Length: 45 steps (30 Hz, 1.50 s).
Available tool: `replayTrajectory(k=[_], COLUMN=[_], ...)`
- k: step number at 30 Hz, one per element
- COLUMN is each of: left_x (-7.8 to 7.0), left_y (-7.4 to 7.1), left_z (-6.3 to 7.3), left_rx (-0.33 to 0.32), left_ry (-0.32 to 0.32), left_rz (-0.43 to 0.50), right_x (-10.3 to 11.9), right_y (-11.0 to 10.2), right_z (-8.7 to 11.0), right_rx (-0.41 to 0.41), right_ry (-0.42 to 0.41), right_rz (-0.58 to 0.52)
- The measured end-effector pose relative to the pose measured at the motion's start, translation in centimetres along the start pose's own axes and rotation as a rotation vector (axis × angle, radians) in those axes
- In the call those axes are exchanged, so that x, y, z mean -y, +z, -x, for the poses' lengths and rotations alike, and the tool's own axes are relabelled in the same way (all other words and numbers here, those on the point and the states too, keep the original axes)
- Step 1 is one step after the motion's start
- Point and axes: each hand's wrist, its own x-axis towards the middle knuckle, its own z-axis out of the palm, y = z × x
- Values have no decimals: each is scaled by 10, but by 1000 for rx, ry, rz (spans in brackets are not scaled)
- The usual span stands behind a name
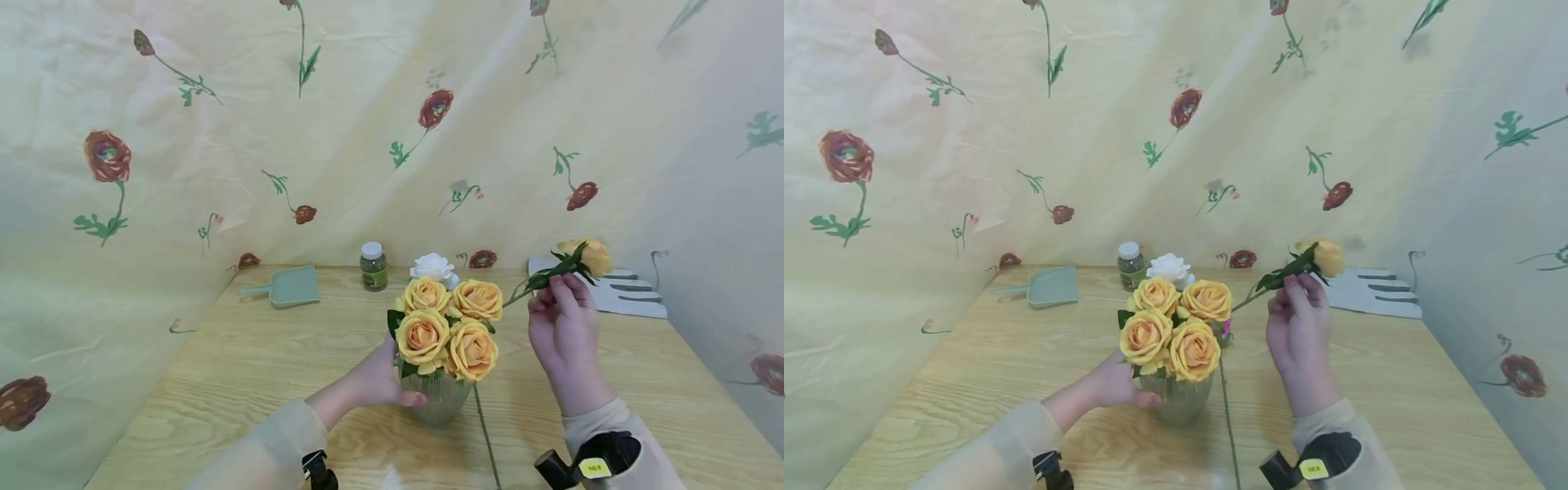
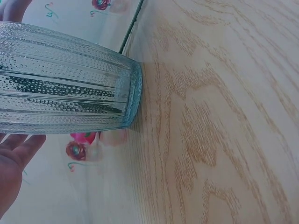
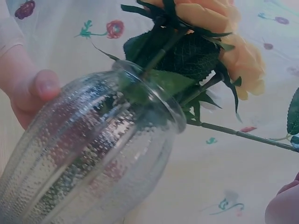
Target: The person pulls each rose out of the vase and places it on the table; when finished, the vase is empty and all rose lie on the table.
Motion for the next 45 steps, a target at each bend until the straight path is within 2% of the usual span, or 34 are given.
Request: replayTrajectory(k=[8, 22, 28, 33, 39, 45], left_x=[4, 4, 3, 1, 1, 2], left_y=[1, 0, 0, 0, 0, 0], left_z=[0, -1, -1, 0, 1, 0], left_rx=[13, 22, 25, 19, 20, 28], left_ry=[62, 85, 61, 67, 32, 81], left_rz=[23, 43, 34, 33, 42, 53], right_x=[11, 27, 32, 37, 42, 45], right_y=[-10, -20, -25, -34, -44, -55], right_z=[-6, -15, -19, -23, -26, -29], right_rx=[-39, -134, -167, -206, -252, -291], right_ry=[22, 15, 16, 14, 23, 16], right_rz=[-55, -75, -56, -25, 9, 45])
